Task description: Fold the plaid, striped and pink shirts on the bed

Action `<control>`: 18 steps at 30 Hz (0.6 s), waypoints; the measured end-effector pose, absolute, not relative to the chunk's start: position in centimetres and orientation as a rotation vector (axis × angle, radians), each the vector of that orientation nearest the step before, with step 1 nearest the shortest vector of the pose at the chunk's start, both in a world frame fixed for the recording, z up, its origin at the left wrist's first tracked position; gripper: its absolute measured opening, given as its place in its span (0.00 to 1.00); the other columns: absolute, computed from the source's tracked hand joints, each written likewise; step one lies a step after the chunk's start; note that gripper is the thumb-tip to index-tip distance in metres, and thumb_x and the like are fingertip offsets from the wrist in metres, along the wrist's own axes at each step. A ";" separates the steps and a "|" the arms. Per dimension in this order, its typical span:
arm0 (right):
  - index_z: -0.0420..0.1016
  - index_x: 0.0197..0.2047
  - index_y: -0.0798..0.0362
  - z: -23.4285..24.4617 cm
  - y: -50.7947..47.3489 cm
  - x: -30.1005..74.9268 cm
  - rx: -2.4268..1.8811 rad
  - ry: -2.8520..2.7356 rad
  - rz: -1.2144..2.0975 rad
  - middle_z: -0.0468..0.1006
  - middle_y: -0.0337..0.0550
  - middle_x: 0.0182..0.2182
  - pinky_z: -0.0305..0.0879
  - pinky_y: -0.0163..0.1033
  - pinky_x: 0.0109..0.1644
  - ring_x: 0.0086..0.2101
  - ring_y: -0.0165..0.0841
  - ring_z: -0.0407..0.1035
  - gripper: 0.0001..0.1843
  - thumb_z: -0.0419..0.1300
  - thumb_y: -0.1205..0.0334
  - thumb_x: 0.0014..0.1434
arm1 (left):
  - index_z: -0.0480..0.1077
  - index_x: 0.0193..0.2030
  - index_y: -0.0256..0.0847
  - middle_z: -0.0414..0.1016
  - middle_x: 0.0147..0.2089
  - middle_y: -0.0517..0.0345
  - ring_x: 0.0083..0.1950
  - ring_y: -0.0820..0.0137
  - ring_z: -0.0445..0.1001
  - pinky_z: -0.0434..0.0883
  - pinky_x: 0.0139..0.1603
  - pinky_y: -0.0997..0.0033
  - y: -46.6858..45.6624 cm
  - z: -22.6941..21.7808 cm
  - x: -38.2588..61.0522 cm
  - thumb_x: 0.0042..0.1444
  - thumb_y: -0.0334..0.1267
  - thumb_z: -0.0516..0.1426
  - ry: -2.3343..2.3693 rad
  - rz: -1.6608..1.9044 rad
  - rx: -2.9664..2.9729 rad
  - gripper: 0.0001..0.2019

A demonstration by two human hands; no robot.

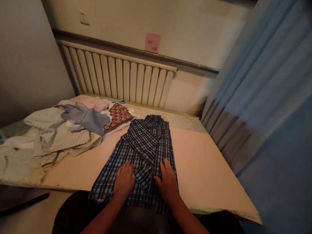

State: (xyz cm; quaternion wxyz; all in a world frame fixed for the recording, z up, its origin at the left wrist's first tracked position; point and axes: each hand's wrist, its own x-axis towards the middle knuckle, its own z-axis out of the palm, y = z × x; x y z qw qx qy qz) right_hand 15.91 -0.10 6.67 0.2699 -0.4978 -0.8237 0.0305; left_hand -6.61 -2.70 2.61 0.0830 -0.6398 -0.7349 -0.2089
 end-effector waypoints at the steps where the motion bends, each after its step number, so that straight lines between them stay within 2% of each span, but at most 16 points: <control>1: 0.57 0.66 0.60 6.5 0.1 15.0 -1.325 -2.279 0.084 0.51 0.57 0.68 0.48 0.55 0.68 0.67 0.45 0.42 0.33 0.56 0.55 0.61 | 0.70 0.55 0.35 0.69 0.61 0.44 0.64 0.57 0.64 0.59 0.65 0.54 -2.7 2.6 -6.6 0.59 0.30 0.47 -2.192 -0.623 -1.911 0.20; 4: 0.59 0.65 0.57 5.2 0.3 13.3 -1.286 -2.418 0.115 0.53 0.54 0.67 0.44 0.57 0.68 0.67 0.46 0.44 0.33 0.58 0.51 0.60 | 0.70 0.56 0.33 0.69 0.61 0.43 0.65 0.57 0.63 0.59 0.65 0.54 -2.7 2.5 -6.7 0.59 0.30 0.47 -2.186 -0.617 -1.915 0.21; 8: 0.60 0.65 0.53 3.7 0.3 13.0 -1.297 -2.471 0.104 0.55 0.52 0.67 0.43 0.57 0.68 0.66 0.44 0.46 0.30 0.54 0.49 0.62 | 0.70 0.56 0.34 0.69 0.62 0.44 0.65 0.57 0.63 0.59 0.65 0.53 -2.7 2.5 -6.8 0.59 0.30 0.47 -2.182 -0.610 -1.917 0.21; 18: 0.63 0.63 0.52 3.7 0.3 13.0 -1.297 -2.461 0.044 0.58 0.52 0.66 0.46 0.56 0.67 0.65 0.44 0.50 0.28 0.55 0.51 0.62 | 0.72 0.52 0.38 0.72 0.58 0.46 0.62 0.59 0.67 0.64 0.62 0.52 -2.6 1.9 -7.9 0.63 0.38 0.46 -2.183 -0.842 -1.936 0.18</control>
